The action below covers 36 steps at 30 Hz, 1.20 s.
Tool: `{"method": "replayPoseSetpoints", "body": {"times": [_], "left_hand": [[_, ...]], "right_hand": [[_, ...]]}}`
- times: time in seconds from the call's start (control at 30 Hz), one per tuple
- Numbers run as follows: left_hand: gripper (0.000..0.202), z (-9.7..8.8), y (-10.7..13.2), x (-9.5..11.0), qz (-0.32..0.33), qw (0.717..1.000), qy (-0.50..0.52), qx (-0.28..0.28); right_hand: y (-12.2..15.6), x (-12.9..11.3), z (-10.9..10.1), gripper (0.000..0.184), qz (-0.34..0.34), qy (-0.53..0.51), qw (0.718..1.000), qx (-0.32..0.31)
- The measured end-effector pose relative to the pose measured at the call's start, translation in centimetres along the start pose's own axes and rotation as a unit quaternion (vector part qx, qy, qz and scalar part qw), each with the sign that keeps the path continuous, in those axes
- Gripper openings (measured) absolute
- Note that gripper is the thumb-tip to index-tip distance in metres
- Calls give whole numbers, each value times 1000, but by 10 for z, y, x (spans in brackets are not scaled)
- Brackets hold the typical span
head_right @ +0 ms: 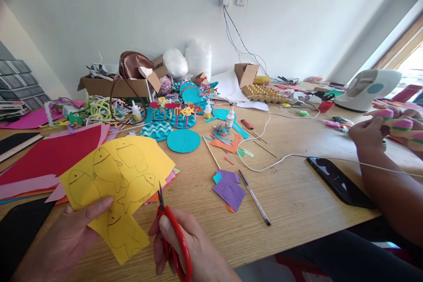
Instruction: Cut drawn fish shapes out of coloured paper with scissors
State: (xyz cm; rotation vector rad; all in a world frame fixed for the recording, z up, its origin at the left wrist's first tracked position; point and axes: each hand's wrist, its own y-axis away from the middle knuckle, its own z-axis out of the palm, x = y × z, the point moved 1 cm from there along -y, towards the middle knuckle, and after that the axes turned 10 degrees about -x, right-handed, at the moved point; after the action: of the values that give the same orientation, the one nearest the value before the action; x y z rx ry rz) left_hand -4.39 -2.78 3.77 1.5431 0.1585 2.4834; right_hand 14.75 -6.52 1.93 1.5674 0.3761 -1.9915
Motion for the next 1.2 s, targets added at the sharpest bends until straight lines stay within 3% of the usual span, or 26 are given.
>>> {"method": "replayPoseSetpoints", "body": {"times": [0.1, 0.3, 0.53, 0.77, 0.9, 1.2], "left_hand": [[75, -1, 0, -4, -10, 1000, 9, 4], [70, 0, 0, -5, -27, 1000, 7, -12], [80, -6, -1, -2, -48, 999, -15, -5], [69, 2, 7, 7, -25, 999, -27, 19], [70, 4, 10, 9, -43, 998, -33, 33], [75, -6, 7, 3, -77, 997, -2, 0]], "right_hand": [[-6, 2, -2, 55, 4, -13, 1000, 4], [-8, 3, -1, 55, 18, -20, 999, 19], [-7, 9, -1, 54, 29, 2, 998, 57], [-8, 10, -3, 56, 58, 16, 997, 39], [-7, 4, -4, 62, 72, 44, 996, 30], [-6, 3, -5, 60, 55, 39, 998, 20]]}}
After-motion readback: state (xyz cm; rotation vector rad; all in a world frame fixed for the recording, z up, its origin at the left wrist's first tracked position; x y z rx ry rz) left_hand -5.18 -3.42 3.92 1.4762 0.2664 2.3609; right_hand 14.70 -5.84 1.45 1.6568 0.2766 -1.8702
